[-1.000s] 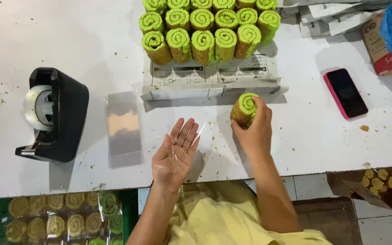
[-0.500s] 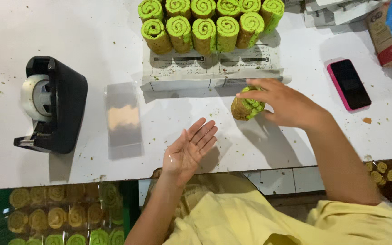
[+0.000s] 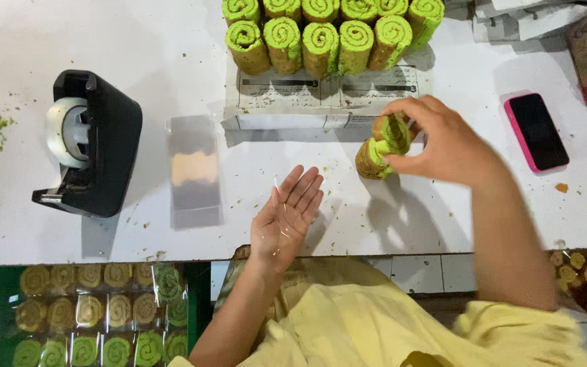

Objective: The person places cake rolls into small plastic containers, uses a tape dispenser to seal the containers, and arranges them in a tray.

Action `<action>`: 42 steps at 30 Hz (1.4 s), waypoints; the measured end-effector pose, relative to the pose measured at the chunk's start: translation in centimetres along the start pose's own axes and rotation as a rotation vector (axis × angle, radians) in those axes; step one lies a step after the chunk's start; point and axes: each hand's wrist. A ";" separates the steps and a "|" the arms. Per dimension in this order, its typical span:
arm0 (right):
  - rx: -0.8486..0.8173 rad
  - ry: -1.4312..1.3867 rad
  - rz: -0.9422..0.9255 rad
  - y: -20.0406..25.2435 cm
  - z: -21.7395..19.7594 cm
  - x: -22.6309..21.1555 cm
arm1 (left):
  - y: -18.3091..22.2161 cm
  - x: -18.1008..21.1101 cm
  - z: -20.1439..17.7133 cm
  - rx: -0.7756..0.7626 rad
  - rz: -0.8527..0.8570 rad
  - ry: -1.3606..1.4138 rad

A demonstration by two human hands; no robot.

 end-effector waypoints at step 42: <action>0.847 -0.264 -0.207 3.7 15.7 -12.9 | 2.3 0.7 1.5 0.081 0.248 -0.242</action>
Point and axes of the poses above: each hand's wrist, its own y-axis away from the middle knuckle, its own z-axis out of the palm, x = y × z, and after that the axes turned 11 degrees about y, right-handed
